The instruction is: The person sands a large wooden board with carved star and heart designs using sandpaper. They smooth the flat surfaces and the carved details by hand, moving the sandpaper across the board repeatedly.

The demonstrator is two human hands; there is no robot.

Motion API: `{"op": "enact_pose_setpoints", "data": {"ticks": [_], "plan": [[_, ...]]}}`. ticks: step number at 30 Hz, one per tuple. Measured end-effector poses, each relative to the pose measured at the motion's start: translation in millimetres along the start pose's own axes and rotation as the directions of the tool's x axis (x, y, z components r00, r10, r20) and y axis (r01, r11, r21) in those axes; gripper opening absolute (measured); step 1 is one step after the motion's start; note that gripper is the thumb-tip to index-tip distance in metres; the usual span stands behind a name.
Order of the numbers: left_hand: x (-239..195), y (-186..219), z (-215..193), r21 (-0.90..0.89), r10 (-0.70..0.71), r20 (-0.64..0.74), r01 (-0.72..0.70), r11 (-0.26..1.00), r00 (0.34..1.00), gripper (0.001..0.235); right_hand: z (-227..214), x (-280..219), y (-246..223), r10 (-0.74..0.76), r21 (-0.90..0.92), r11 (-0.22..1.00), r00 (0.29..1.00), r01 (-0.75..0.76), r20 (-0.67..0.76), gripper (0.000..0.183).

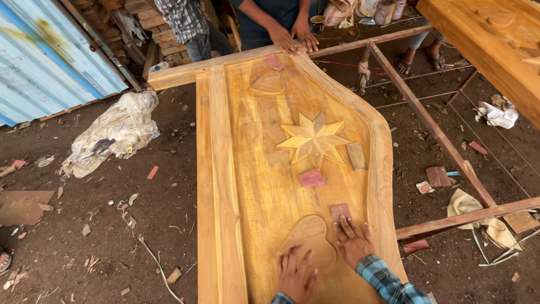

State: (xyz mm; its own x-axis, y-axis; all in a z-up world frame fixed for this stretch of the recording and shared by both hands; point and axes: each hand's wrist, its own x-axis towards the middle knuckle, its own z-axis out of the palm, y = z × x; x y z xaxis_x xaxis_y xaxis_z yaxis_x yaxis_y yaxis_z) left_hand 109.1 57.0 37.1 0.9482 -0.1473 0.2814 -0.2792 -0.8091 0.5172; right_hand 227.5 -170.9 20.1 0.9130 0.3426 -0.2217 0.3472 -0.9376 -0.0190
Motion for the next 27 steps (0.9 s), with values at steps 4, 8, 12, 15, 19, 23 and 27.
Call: {"op": "enact_pose_setpoints", "data": {"ticks": [4,8,12,15,19,23,27], "plan": [[101,-5,-35,0.033,0.184,-0.04,-0.182,0.983,0.982,0.058,-6,-20,1,0.032,0.056,0.998,0.999,-0.034,0.04,0.063],[197,-15,-23,0.204,0.414,0.0,-0.405,0.891,0.91,0.057,-2,-20,6,0.03,0.107,0.994,0.999,-0.029,-0.012,0.064],[256,-27,-5,0.277,0.392,0.117,-0.409,0.869,0.912,0.076,6,-16,4,0.042,0.109,0.993,0.998,-0.047,0.046,0.066],[281,-43,13,0.353,0.216,0.297,-0.317,0.88,0.93,0.079,6,-7,6,0.065,0.086,0.993,0.981,-0.081,0.185,0.065],[276,-77,36,0.211,0.049,0.362,-0.134,0.968,0.931,0.047,20,-6,10,0.017,0.125,0.992,0.999,-0.012,-0.04,0.068],[246,-85,16,0.114,0.112,0.216,-0.139,0.984,0.97,0.028,13,0,20,-0.007,0.244,0.969,0.995,0.032,-0.102,0.059],[203,-79,-27,-0.064,0.078,0.03,-0.076,0.995,0.996,0.024,-12,47,78,-0.071,0.387,0.9,0.945,0.199,-0.321,0.051]]}}
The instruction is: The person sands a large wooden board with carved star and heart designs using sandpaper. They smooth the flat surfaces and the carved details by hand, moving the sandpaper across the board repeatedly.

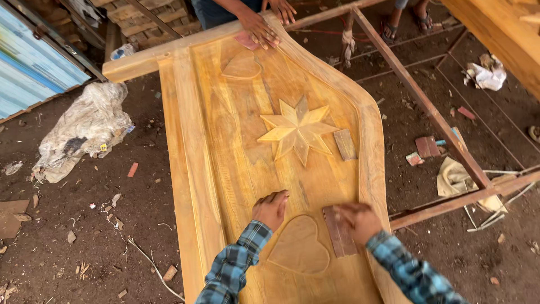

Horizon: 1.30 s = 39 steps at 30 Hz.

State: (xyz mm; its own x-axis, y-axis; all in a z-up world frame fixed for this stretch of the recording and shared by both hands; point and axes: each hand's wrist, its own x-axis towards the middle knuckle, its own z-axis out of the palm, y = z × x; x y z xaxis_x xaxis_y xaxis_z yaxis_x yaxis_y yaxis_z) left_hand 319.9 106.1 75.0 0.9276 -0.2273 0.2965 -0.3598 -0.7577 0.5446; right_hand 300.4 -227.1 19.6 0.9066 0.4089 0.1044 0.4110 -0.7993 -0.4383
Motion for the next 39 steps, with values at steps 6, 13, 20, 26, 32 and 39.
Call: {"op": "enact_pose_setpoints", "data": {"ticks": [6,13,20,26,32,39], "plan": [[-70,26,-45,-0.231,-0.299,-0.076,0.275,0.933,0.951,0.026,-28,112,42,0.162,-0.236,0.949,0.966,-0.208,-0.2,0.043],[-120,23,8,-0.71,-0.598,-0.12,0.352,0.61,0.792,0.033,-11,176,52,0.226,-0.505,0.803,0.946,-0.316,-0.231,0.046],[-99,25,23,-0.959,-0.726,0.283,0.173,-0.224,0.626,0.056,-30,111,-37,0.265,0.241,0.953,0.895,-0.185,-0.358,0.039],[-83,46,40,-0.897,-0.617,0.35,0.061,-0.439,0.705,0.059,-42,35,-140,-0.117,0.172,0.96,0.88,0.218,-0.461,0.037],[-92,71,33,-0.831,-0.619,0.491,0.116,-0.544,0.613,0.057,-67,21,-166,-0.321,-0.022,0.933,0.805,0.359,-0.499,0.03],[-120,71,43,-0.74,-0.594,0.596,0.081,-0.668,0.541,0.061,-26,-24,-188,-0.475,-0.117,0.88,0.843,0.46,-0.252,0.043]]}}
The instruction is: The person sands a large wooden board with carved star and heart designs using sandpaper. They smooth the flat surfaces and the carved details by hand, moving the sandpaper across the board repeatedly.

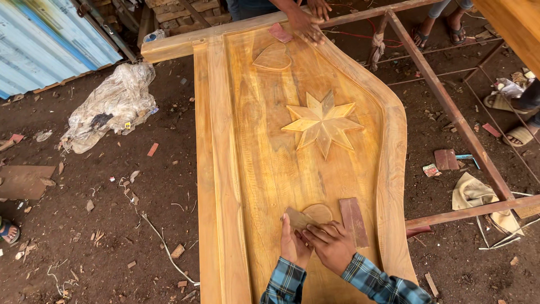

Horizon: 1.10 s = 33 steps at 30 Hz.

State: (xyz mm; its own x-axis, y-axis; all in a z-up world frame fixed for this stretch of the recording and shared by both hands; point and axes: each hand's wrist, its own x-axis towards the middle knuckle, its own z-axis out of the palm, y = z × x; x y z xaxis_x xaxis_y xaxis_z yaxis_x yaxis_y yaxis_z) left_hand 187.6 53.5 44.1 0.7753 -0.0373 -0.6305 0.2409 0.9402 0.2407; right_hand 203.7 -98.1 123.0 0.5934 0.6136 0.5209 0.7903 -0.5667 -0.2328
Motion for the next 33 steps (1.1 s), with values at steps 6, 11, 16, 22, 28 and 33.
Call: {"op": "enact_pose_setpoints", "data": {"ticks": [6,11,16,22,28,33], "plan": [[-10,-9,-21,0.261,0.038,-0.02,-0.031,0.965,0.999,0.029,6,-22,-8,0.136,0.229,0.951,0.946,-0.208,0.293,0.059],[-27,-11,-10,0.416,0.0,0.011,-0.005,0.909,1.0,0.036,0,-15,-10,0.361,0.256,0.808,0.789,-0.531,0.497,0.079],[-27,-14,-4,0.451,-0.032,0.057,0.003,0.892,0.998,0.044,4,-17,3,0.414,0.292,0.757,0.775,-0.584,0.478,0.075],[-20,-12,-11,0.634,0.07,0.021,-0.067,0.77,0.997,0.066,29,-38,38,0.494,0.436,0.644,0.777,-0.629,0.39,0.05],[-10,60,-31,0.796,0.73,0.382,-0.603,0.051,0.567,0.062,79,-42,162,0.665,0.613,0.146,0.536,-0.777,0.521,0.042],[-22,155,-60,0.864,0.9,0.358,0.278,-0.421,0.248,0.07,88,22,312,0.679,0.745,0.274,0.671,-0.608,0.298,0.038]]}}
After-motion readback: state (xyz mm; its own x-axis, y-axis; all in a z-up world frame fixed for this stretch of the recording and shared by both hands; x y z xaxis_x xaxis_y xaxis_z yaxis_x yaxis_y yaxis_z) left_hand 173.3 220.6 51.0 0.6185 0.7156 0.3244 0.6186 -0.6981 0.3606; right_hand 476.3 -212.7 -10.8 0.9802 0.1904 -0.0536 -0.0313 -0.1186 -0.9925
